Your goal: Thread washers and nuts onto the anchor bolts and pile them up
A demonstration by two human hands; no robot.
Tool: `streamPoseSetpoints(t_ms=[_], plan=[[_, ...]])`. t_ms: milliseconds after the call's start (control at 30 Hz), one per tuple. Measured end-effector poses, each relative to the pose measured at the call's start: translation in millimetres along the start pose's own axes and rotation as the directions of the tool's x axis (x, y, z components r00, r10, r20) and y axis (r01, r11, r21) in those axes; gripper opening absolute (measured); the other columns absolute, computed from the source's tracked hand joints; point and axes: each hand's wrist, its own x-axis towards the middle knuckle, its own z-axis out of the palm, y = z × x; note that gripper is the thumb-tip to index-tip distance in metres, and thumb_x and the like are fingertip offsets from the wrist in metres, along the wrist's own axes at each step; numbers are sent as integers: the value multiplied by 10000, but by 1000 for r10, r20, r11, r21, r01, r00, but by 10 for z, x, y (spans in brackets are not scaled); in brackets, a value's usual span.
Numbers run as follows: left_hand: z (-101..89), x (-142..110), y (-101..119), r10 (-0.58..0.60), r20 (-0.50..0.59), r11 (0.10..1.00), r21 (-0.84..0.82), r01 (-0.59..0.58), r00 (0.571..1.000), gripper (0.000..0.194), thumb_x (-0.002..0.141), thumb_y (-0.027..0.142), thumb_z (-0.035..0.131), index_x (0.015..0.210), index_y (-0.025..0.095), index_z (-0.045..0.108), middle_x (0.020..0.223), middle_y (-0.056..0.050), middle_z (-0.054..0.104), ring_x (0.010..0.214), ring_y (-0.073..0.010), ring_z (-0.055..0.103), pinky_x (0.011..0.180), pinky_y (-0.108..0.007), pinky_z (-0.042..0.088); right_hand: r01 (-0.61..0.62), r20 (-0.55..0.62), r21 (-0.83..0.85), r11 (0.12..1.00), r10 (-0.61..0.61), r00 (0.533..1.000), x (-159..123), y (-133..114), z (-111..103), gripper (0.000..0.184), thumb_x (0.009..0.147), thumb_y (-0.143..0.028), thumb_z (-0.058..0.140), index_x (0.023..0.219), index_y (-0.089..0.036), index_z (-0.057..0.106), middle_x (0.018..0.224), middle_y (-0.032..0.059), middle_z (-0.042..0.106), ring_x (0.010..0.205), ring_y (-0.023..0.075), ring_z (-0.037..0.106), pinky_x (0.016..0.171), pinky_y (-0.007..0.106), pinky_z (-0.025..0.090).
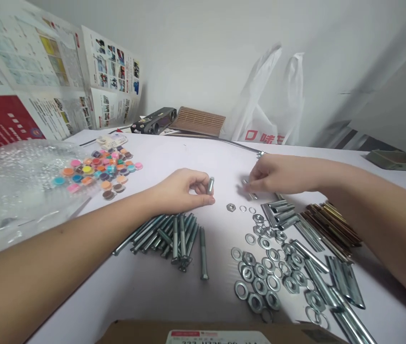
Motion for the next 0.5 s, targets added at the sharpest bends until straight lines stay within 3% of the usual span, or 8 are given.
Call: streamPoseSetpoints(t_ms=[100, 200, 267, 367, 500], plan=[[17, 0, 2, -27, 3, 998, -49, 27, 1000, 169, 766, 287, 694, 809, 130, 647, 756, -14, 668, 703, -111, 589, 657, -223, 445, 127, -236, 300, 945, -56, 970, -25, -149, 65, 363, 838, -521, 547, 793, -179, 661, 570, -23, 423, 505, 96, 333, 478, 248, 265], [27, 5, -17, -14, -2, 996, -87, 13, 1000, 184, 767, 301, 702, 821, 131, 657, 769, -19, 680, 705, -114, 602, 663, -224, 455, 336, -401, 403, 851, -165, 901, -23, -321, 211, 345, 888, -475, 507, 864, -167, 658, 613, -23, 435, 530, 88, 330, 490, 240, 264], [28, 9, -28, 3, -5, 997, -82, -3, 1000, 190, 768, 304, 703, 836, 130, 671, 761, -15, 677, 697, -112, 601, 660, -221, 456, 440, -445, 385, 811, -254, 859, -8, -387, 301, 323, 906, -422, 497, 811, -152, 645, 597, -28, 412, 527, 81, 312, 485, 239, 251], [22, 10, -32, 12, -3, 998, -62, -13, 1000, 195, 768, 292, 703, 867, 125, 684, 738, -3, 666, 683, -103, 591, 650, -208, 450, 502, -465, 297, 813, -336, 819, 10, -410, 377, 298, 899, -365, 523, 731, -145, 635, 523, -43, 370, 495, 75, 294, 472, 242, 233], [14, 5, -29, 39, 15, 998, -52, -38, 999, 173, 784, 264, 679, 871, 115, 673, 760, 0, 662, 714, -101, 595, 684, -206, 452, 420, -382, 207, 883, -322, 866, -13, -432, 376, 269, 890, -387, 528, 872, -180, 699, 445, -58, 384, 430, 75, 295, 436, 242, 225]])
